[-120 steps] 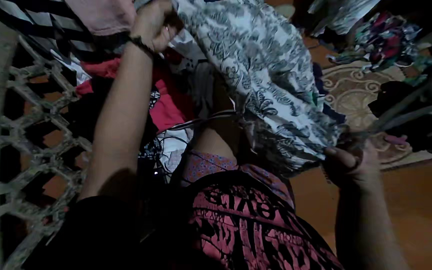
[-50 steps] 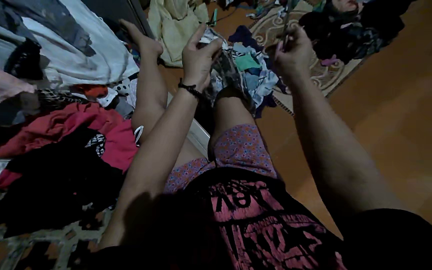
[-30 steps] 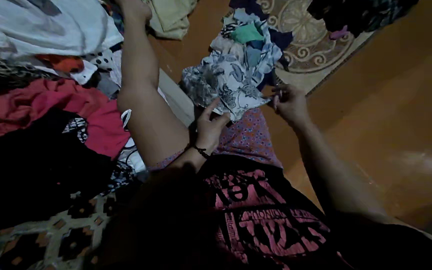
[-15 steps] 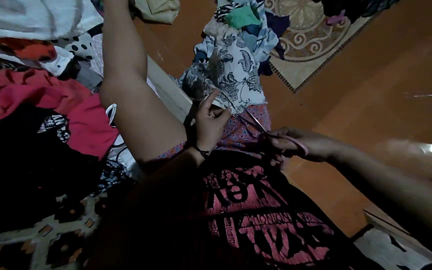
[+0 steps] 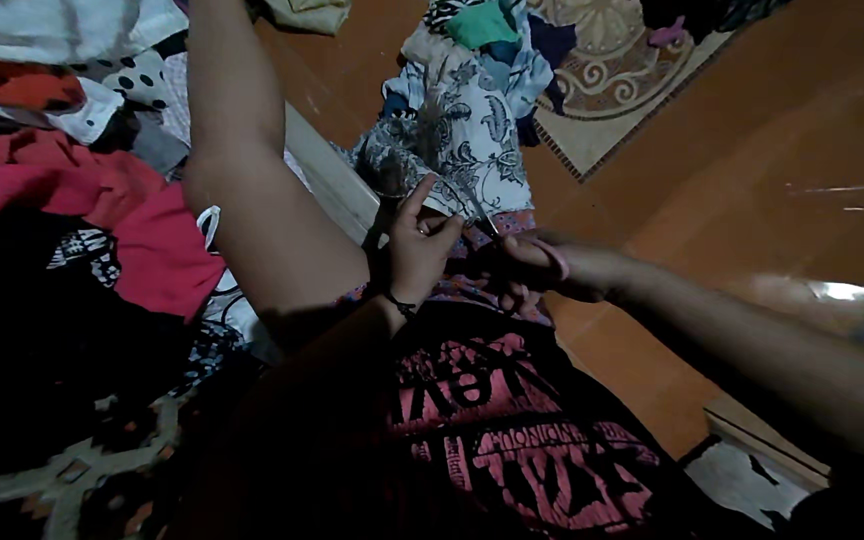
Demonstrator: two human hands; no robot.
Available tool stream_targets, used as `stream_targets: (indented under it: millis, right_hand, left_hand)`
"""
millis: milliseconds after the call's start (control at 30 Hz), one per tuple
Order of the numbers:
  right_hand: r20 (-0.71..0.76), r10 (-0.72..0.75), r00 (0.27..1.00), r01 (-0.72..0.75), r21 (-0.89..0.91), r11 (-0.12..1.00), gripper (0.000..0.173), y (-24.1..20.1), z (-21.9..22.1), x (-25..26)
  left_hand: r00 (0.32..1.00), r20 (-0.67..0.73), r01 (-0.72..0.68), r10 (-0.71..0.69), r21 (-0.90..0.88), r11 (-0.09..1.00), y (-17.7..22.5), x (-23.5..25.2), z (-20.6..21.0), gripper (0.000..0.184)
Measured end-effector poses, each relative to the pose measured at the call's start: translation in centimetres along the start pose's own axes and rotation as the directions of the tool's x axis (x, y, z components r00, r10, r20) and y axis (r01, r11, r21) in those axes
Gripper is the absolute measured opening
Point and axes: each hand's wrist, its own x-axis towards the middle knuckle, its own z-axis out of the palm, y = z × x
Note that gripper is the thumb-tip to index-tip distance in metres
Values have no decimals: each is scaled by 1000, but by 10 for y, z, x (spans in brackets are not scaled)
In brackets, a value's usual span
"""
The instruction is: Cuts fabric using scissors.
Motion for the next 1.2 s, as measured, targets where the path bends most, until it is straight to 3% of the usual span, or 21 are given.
stream_targets:
  millis: [167,300,667,1000,1200]
  right_hand:
    - [-69,2,998,-1,18,1000,46,3,11,-2]
    - [-112,18,994,-15,28,1000,40,3,16,-4]
    - [-133,-26,991,31,36,999,43,9,20,-4]
    - [-153,-69,986,78,50,996,34,16,27,-9]
    - [-117,-24,993,32,71,997,46,9,25,-3]
  left_hand:
    - [999,-5,42,-42,-5,999,1,-2,0,72]
    - [994,2,105,-105,8,994,1,-2,4,83]
    - [997,16,75,-75,9,997,-2,-3,2,88]
    - [996,29,80,-80,5,997,-4,-3,2,86]
    - [997,51,61,-61,-8,998,-1,-4,1,88]
